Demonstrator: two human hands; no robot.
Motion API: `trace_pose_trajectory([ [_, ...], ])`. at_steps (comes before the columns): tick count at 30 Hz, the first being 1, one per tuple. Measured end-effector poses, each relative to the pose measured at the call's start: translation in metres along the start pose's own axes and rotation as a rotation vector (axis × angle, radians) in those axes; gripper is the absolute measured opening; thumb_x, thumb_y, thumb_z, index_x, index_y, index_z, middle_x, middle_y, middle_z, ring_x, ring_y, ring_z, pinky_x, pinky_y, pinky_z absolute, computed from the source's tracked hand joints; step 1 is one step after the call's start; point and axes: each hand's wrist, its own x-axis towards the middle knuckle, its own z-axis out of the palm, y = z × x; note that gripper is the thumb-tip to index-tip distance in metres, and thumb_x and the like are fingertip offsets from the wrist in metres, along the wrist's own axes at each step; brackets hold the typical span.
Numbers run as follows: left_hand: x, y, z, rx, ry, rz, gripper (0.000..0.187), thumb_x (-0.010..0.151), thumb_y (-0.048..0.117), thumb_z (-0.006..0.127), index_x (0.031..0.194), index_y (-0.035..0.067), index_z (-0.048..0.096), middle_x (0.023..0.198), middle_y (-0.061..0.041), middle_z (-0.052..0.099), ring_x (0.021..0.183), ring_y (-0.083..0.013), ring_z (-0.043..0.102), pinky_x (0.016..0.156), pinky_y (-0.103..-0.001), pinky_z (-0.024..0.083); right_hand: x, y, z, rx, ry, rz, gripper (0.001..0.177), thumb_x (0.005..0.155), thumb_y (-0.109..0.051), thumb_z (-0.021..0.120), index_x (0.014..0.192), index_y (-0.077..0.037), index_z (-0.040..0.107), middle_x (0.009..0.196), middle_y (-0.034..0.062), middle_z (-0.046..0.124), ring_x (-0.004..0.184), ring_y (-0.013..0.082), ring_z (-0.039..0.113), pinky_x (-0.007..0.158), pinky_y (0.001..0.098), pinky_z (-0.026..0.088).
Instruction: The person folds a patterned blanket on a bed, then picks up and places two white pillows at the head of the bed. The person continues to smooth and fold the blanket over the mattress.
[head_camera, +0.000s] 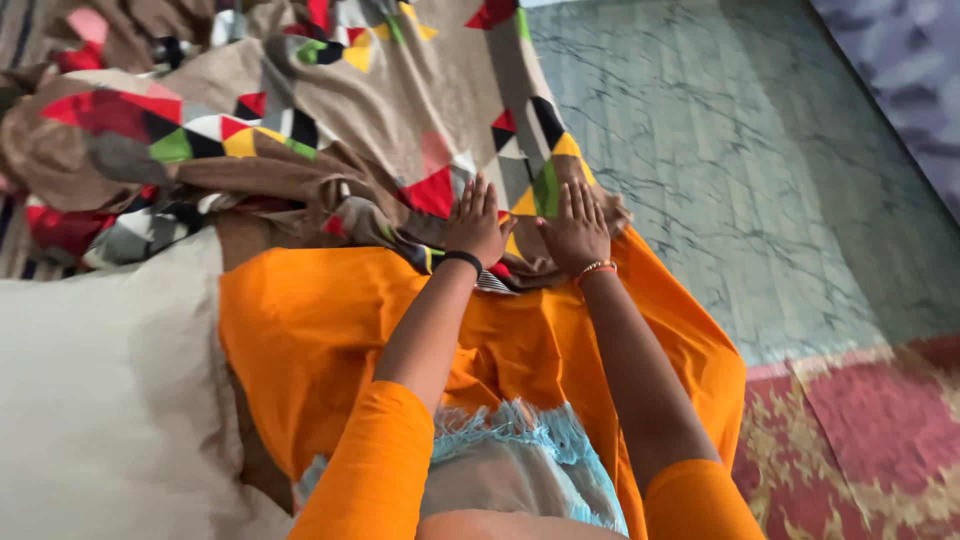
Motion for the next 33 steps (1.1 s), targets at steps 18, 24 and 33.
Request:
trace_pose_trajectory([
  [18, 0.174, 0.170, 0.079, -0.139, 0.188, 0.155, 0.085, 0.099, 0.053, 0.058, 0.159, 0.002, 0.027, 0.169, -0.020, 0.022, 0.157, -0.0344, 0.022, 0.124, -0.051, 0.021, 0.072, 0.163, -0.039, -0.154, -0.065, 0.089, 0.090, 0.092, -0.054, 0.058, 0.159, -0.002, 0.029, 0.169, 0.0168, 0.024, 0.157, 0.0302, 0.021, 0.124, 0.0464, 0.022],
  [24, 0.272, 0.115, 0.131, -0.110, 0.332, -0.310, 0.084, 0.097, 0.049, 0.061, 0.156, -0.003, 0.029, 0.167, -0.025, 0.024, 0.157, -0.0379, 0.024, 0.127, -0.048, 0.024, 0.174, 0.197, 0.003, -0.083, -0.170, -0.096, 0.090, 0.093, -0.057, 0.056, 0.157, 0.000, 0.028, 0.167, 0.0171, 0.024, 0.154, 0.0312, 0.021, 0.122, 0.0467, 0.022],
  [33, 0.292, 0.122, 0.132, 0.047, 0.222, -0.483, 0.081, 0.101, 0.043, 0.052, 0.160, -0.003, 0.023, 0.170, -0.022, 0.017, 0.157, -0.0359, 0.020, 0.124, -0.050, 0.023, 0.214, 0.179, -0.011, 0.048, -0.271, -0.272, 0.071, 0.094, -0.030, 0.052, 0.156, -0.001, 0.033, 0.166, 0.0157, 0.028, 0.154, 0.0293, 0.024, 0.122, 0.0463, 0.022],
])
